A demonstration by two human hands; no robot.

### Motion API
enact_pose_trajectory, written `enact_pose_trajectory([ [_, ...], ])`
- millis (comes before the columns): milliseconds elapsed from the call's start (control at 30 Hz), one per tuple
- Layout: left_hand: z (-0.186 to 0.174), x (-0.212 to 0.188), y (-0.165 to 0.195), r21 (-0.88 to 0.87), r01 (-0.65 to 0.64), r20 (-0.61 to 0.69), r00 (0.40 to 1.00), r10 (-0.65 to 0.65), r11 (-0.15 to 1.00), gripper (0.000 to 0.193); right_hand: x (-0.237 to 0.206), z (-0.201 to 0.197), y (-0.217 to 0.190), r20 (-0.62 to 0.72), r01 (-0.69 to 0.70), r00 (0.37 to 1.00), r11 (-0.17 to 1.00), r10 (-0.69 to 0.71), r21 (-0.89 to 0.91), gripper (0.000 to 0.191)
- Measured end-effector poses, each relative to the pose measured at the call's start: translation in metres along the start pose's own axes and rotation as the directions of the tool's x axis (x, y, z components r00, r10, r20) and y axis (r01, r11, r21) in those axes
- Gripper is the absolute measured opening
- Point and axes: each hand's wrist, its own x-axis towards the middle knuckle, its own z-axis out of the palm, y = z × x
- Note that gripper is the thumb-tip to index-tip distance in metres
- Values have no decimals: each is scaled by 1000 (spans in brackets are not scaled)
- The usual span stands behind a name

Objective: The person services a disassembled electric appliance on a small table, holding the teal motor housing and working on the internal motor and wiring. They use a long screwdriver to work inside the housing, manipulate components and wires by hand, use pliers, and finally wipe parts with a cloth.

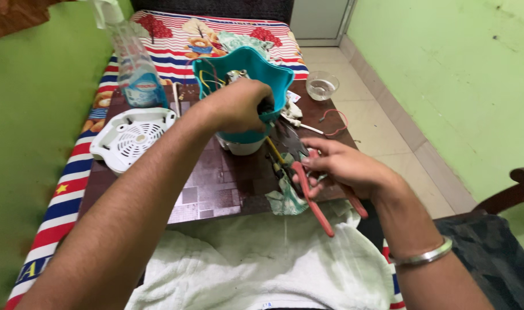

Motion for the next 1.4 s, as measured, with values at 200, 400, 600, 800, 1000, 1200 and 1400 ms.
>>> enact_pose_trajectory([
  [200, 3, 4, -7, 12, -76, 11, 997, 76, 997, 44, 52, -15, 47, -90, 181, 980, 983, -179, 17, 30],
  [400, 3, 2, -11, 21, -96, 34, 995, 96, 995, 46, 122, -30, 70, -211, 253, 952, 959, -223, 130, 19],
  [600, 0, -4, -12, -20, -60, 60, 996, 61, 998, 50, 139, -10, 89, -445, 304, 764, 869, -467, -390, 29],
  [800, 1, -29, -4, -33, -196, -134, 973, 190, 980, 64, 130, 17, 91, -379, 103, 563, 518, -734, -849, 31],
  [1000, -20, -90, -39, -4, -255, -417, 879, 230, 967, 58, 123, 3, 84, -331, 228, 569, 532, -752, -816, 34],
  [1200, -25, -176, -101, -53, 276, -355, 893, -277, 960, 66, 118, -4, 79, -465, 219, 639, 724, -613, -654, 39],
  [1400, 19, -215, -128, -14, 502, -43, 864, -502, 865, 89, 117, 0, 84, -465, 240, 604, 704, -648, -669, 39],
])
